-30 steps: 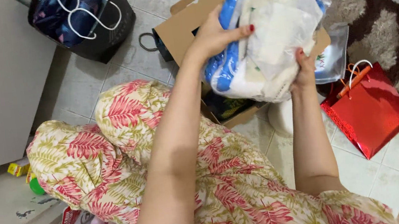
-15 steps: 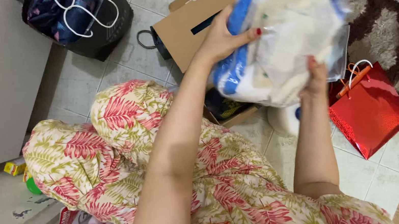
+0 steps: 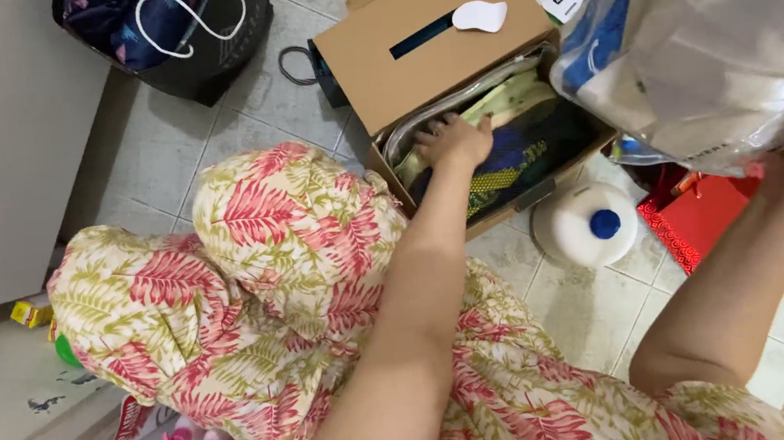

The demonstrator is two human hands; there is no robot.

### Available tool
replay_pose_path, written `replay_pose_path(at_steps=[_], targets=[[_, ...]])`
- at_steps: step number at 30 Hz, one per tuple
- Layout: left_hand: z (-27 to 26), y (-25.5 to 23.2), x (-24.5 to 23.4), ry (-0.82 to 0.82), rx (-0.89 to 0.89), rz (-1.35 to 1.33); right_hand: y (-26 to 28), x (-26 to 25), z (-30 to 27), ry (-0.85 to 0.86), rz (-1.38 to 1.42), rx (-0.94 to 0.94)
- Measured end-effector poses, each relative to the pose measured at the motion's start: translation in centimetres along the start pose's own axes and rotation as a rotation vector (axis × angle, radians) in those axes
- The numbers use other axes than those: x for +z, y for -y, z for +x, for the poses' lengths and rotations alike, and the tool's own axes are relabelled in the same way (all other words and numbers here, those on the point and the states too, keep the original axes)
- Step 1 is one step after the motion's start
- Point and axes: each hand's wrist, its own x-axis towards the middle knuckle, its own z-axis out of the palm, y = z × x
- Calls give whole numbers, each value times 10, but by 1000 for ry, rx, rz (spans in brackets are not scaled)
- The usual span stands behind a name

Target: The person sits on the floor and organizes various items. They place a white cord into a plastic container, put a grey cloth and a dark blue bag into a tote bag, and then sort through a black box containing small packaged items. Finally, they pack folded white and blue cloths into a clear bag and place it into a cardboard box.

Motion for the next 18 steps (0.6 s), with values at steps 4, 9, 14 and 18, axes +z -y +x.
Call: replay_pose_path(at_steps=[4,9,14,18], targets=[[2,11,12,108,-32,185,-51,-100,40,190,59,240],[-34,1,-14,372,117,351,52,22,-8,246,-263,144],[-8,21,28,564,227,357,44,49,7,466,-510,208],[58,59,110,279,317,250,82,151,-14,444,-342,37]])
